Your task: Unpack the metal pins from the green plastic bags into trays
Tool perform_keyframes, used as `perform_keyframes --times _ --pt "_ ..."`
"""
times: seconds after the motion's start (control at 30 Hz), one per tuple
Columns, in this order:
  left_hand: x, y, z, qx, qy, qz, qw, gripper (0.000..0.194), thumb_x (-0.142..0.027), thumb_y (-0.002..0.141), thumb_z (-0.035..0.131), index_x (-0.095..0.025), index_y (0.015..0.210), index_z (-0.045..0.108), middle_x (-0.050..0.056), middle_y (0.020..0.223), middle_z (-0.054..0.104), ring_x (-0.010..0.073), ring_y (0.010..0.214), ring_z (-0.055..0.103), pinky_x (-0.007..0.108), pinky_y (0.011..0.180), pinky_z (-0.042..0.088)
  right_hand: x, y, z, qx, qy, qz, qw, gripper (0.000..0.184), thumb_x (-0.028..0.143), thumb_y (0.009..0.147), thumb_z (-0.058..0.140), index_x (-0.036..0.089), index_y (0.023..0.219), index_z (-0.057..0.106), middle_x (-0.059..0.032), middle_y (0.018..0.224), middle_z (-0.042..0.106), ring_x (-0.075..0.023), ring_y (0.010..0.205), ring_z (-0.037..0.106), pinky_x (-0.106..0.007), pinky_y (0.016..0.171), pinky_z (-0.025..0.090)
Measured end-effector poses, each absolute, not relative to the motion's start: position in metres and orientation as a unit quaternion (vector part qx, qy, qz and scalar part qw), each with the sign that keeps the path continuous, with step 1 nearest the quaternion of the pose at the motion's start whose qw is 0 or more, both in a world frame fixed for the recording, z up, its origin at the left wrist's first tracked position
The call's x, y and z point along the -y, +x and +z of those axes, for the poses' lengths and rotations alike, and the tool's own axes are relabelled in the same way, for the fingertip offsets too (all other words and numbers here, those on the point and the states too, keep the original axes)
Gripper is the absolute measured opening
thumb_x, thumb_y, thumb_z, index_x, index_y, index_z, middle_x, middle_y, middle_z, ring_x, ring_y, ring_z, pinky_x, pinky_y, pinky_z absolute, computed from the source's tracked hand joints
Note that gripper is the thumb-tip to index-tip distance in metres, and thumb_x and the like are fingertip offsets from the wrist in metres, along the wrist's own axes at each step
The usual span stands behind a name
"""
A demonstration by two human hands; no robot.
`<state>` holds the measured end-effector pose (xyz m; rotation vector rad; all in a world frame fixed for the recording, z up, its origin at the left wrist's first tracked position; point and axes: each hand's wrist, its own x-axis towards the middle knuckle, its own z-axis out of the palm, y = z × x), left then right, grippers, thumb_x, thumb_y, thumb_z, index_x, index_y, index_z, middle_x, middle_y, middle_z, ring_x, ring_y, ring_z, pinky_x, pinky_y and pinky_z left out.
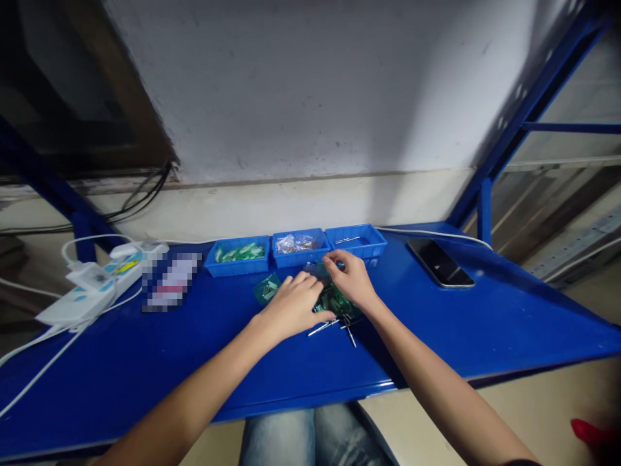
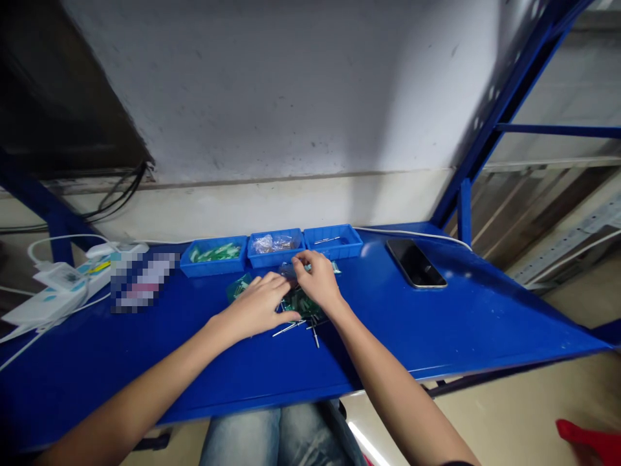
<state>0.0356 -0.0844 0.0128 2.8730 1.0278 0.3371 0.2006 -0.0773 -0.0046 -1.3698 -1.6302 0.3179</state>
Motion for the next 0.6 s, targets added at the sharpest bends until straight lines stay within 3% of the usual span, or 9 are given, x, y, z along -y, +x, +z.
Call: perform_keyframes --times 0.1,0.2,0.37,0.43,0.6 --pt "0.084 0.040 0.005 -0.334 0.932 0.121 0.073 0.034 -0.037 0.078 0.060 -0.016 0.105 0.057 0.011 0.103 0.061 0.0297 0.104 0.051 0.044 0.086 0.043 0.077 0.200 -0.006 0.663 -0.566 0.131 0.472 0.022 0.032 0.085 0.046 0.019 0.081 0.063 -0.0032 0.076 0.065 -0.0167 0.072 0.058 -0.026 0.064 0.041" --pt "0.072 0.033 -0.002 -0.372 0.882 0.220 0.186 0.038 -0.024 0.079 0.057 -0.018 0.116 0.053 0.009 0.105 0.060 0.0237 0.098 0.056 0.037 0.085 0.045 0.077 0.198 -0.005 0.667 -0.566 0.137 0.464 0.021 0.031 0.085 0.046 0.019 0.080 0.064 -0.0032 0.078 0.066 -0.0170 0.073 0.059 -0.026 0.065 0.042" --pt "0.055 0.009 -0.006 -0.451 0.749 0.304 0.378 0.039 -0.031 0.082 0.052 -0.020 0.119 0.051 0.003 0.088 0.060 0.0130 0.062 0.057 0.027 0.059 0.045 0.074 0.213 0.000 0.660 -0.579 0.123 0.463 0.024 0.033 0.087 0.045 0.019 0.086 0.064 -0.0038 0.081 0.067 -0.0168 0.073 0.060 -0.027 0.067 0.043" --pt "0.053 0.003 -0.006 -0.488 0.738 0.307 0.351 0.040 -0.033 0.083 0.050 -0.018 0.120 0.051 0.004 0.089 0.060 0.0124 0.059 0.056 0.027 0.059 0.044 0.071 0.226 0.000 0.661 -0.601 0.088 0.440 0.023 0.030 0.087 0.046 0.018 0.090 0.065 -0.0061 0.085 0.067 -0.0186 0.078 0.060 -0.029 0.070 0.043" --pt "0.060 0.002 -0.009 -0.549 0.780 0.265 0.138 0.043 -0.040 0.084 0.049 -0.019 0.121 0.053 0.010 0.112 0.052 0.0157 0.068 0.058 0.036 0.074 0.046 0.065 0.247 -0.012 0.746 -0.604 0.052 0.275 0.032 0.029 0.079 0.060 0.015 0.107 0.064 -0.0120 0.097 0.063 -0.0247 0.091 0.056 -0.037 0.082 0.041"
